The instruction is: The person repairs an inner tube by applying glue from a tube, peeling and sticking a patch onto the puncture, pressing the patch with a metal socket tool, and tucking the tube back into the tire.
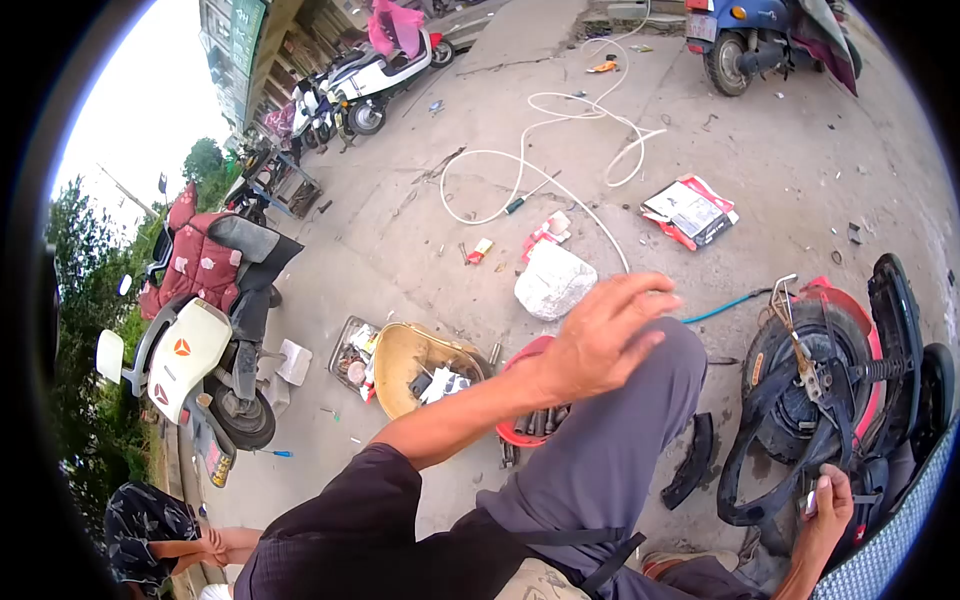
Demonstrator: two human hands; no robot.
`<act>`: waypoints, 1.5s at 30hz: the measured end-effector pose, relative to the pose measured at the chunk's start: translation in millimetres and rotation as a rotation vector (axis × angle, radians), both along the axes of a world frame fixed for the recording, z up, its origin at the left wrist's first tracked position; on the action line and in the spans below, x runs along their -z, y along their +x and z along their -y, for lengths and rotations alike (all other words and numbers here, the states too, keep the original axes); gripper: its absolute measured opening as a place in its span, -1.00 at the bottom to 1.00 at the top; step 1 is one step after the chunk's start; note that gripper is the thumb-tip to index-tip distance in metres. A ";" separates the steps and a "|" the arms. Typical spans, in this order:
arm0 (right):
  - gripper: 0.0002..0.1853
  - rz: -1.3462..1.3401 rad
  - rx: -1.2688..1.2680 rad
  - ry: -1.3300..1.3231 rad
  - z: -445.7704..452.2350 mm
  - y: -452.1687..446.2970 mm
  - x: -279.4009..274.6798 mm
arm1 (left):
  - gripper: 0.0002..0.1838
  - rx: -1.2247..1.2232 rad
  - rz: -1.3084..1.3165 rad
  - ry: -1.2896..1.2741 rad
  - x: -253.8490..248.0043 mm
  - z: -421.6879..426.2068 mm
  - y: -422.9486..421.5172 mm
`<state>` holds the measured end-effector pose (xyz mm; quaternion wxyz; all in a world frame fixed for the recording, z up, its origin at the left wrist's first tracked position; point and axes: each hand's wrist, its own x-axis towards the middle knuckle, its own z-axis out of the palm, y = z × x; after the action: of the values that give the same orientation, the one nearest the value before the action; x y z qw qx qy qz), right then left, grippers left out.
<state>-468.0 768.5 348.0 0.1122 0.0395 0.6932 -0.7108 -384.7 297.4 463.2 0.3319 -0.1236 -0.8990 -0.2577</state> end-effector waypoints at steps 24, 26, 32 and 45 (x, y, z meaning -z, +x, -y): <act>-0.79 0.180 -0.519 -0.306 31.1 87.8 -90.5 | -0.59 0.920 0.774 0.270 101.2 -226.0 -87.7; -0.75 0.105 -0.459 -0.229 17.7 89.8 -89.3 | -0.50 0.809 0.970 0.392 124.1 -227.0 -94.1; -0.40 -0.188 -0.315 0.395 57.3 87.3 -62.7 | -0.11 0.874 1.713 1.369 152.7 -266.7 -66.5; -0.21 -0.280 -0.623 0.747 69.3 98.8 -22.7 | -0.38 0.502 1.795 1.348 128.9 -246.2 -65.6</act>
<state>-369.2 699.1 370.6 0.2032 -0.2274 0.8874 -0.3456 -450.3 543.7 334.3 -0.4901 0.1316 -0.4411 -0.7402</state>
